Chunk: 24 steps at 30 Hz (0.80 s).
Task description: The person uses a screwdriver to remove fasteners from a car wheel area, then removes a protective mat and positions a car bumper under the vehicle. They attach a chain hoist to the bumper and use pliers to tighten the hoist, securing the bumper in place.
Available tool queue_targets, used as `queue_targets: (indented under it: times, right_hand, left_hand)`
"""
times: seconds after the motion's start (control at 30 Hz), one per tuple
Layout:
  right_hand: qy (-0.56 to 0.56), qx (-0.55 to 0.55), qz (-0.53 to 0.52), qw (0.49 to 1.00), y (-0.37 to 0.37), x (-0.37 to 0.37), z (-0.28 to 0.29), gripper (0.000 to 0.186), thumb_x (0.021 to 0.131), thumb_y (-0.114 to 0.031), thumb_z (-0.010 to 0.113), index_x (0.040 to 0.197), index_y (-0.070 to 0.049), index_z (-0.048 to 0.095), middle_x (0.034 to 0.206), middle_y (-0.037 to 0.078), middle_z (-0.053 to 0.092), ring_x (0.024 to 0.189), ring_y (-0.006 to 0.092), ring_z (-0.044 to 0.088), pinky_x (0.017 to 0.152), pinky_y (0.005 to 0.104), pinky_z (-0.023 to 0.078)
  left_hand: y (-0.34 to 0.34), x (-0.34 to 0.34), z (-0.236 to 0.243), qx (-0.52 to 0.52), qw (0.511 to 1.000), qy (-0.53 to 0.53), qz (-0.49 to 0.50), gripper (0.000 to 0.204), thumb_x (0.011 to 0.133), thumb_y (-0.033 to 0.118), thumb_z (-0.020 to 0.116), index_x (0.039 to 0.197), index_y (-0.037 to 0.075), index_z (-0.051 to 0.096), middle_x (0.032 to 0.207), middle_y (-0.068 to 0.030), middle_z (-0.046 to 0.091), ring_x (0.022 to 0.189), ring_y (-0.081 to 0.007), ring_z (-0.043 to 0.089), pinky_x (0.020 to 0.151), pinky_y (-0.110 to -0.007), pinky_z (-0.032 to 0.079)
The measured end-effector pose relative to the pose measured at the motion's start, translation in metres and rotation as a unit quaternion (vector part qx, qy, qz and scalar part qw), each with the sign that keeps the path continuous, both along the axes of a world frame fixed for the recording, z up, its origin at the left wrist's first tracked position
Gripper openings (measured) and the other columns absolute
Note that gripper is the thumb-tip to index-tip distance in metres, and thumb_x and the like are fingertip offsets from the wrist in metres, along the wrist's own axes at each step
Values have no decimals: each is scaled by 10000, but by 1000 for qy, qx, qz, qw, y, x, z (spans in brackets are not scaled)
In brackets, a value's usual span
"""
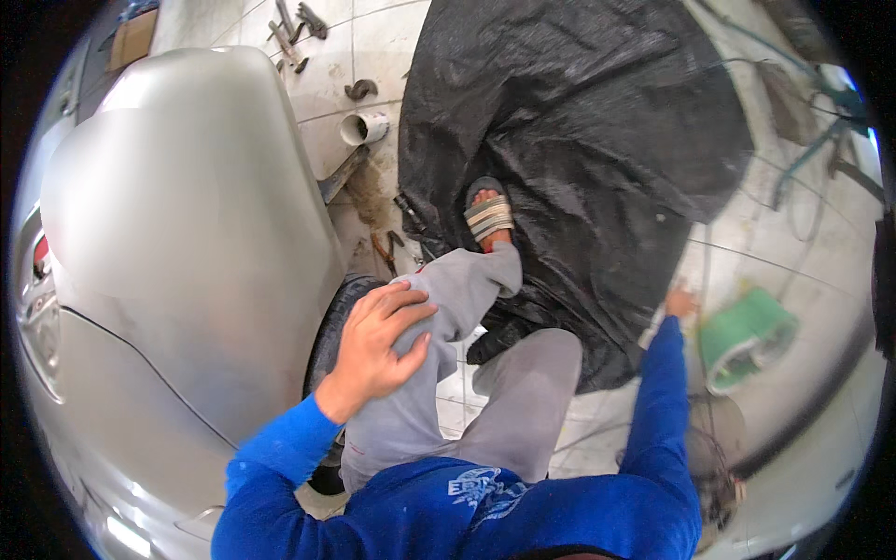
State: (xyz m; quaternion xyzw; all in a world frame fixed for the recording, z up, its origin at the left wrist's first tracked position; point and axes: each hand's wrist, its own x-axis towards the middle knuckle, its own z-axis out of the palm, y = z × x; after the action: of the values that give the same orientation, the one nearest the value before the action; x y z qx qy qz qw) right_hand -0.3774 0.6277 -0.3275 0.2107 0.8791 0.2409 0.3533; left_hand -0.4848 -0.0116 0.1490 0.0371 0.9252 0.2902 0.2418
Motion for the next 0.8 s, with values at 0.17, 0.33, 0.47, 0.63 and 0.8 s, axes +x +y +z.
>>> queue_targets:
  times: [0.17, 0.33, 0.47, 0.63, 0.8]
  right_hand:
    - [233, -387, -178, 874, -259, -88, 244, 698, 880, -480, 744, 1279, 76, 610, 1307, 355, 569, 1240, 486, 533, 1108, 512, 401]
    - [15, -557, -202, 805, -378, -128, 451, 625, 882, -480, 739, 1283, -6, 668, 1321, 273, 619, 1298, 417, 539, 1108, 447, 420]
    - [-31, -521, -177, 834, -351, -148, 543, 613, 898, -471, 725, 1297, -10, 661, 1358, 258, 612, 1286, 390, 569, 1085, 434, 446]
    - [-54, -413, -228, 880, -284, -187, 619, 881, 884, -536, 737, 1474, 53, 452, 1387, 311, 580, 1272, 390, 591, 1075, 411, 454]
    - [-149, -459, -208, 851, -239, -251, 650, 893, 854, -407, 796, 1495, 71, 397, 1363, 297, 602, 1261, 365, 601, 1059, 408, 467]
  left_hand:
    - [-3, 40, 27, 13, 988, -66, 136, 339, 844, 252, 713, 1143, 94, 721, 1206, -99, 685, 1218, -303, 590, 1050, -445, 447]
    - [5, 50, 35, 17, 979, -108, 174, 354, 865, 276, 701, 1157, 76, 721, 1223, -125, 683, 1207, -325, 595, 1052, -440, 450]
    - [12, 56, 60, 61, 956, -93, 272, 326, 880, 274, 710, 1123, 58, 731, 1216, -150, 683, 1164, -366, 611, 1019, -444, 480]
    - [8, 66, 80, 63, 880, -158, 444, 287, 903, 263, 673, 1088, 49, 719, 1109, -192, 688, 1060, -383, 651, 925, -452, 525]
    - [35, 114, 69, 46, 799, -242, 549, 300, 926, 273, 637, 1090, 44, 739, 1073, -199, 732, 1018, -361, 696, 885, -436, 547]
